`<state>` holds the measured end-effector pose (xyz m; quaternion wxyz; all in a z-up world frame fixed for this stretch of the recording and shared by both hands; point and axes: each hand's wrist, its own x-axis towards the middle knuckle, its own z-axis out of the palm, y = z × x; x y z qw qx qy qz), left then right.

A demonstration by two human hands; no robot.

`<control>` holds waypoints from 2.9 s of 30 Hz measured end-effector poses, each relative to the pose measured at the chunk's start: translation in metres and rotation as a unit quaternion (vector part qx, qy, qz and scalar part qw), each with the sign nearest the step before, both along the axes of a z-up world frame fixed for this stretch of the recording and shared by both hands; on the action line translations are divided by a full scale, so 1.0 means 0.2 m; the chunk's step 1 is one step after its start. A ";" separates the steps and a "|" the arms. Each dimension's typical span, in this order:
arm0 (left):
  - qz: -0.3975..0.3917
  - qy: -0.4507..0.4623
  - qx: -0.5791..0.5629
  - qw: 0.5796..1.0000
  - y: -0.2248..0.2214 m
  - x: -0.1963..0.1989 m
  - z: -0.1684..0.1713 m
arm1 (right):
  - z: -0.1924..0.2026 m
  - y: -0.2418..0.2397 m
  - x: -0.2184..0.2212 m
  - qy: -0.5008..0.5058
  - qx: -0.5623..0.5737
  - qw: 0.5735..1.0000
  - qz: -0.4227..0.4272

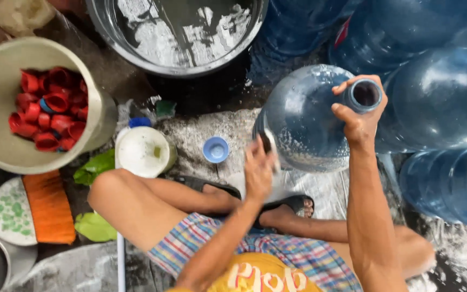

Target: Washing the exterior of large plastic water jugs using a sponge and water.

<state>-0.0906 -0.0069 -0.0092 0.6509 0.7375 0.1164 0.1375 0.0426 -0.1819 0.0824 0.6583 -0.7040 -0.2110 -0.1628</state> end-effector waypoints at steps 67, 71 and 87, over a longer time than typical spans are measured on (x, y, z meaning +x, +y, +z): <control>-0.035 -0.238 0.197 0.950 -0.06 0.01 -0.11 | 0.11 0.23 -0.08 -0.033 -0.088 0.943 -0.321; -0.003 -0.248 0.200 0.948 -0.09 0.05 -0.17 | 0.11 0.16 -0.04 -0.010 -0.046 0.986 -0.159; -0.092 -0.220 0.333 0.913 -0.05 0.13 0.06 | 0.07 0.06 0.03 -0.022 -0.055 0.997 -0.041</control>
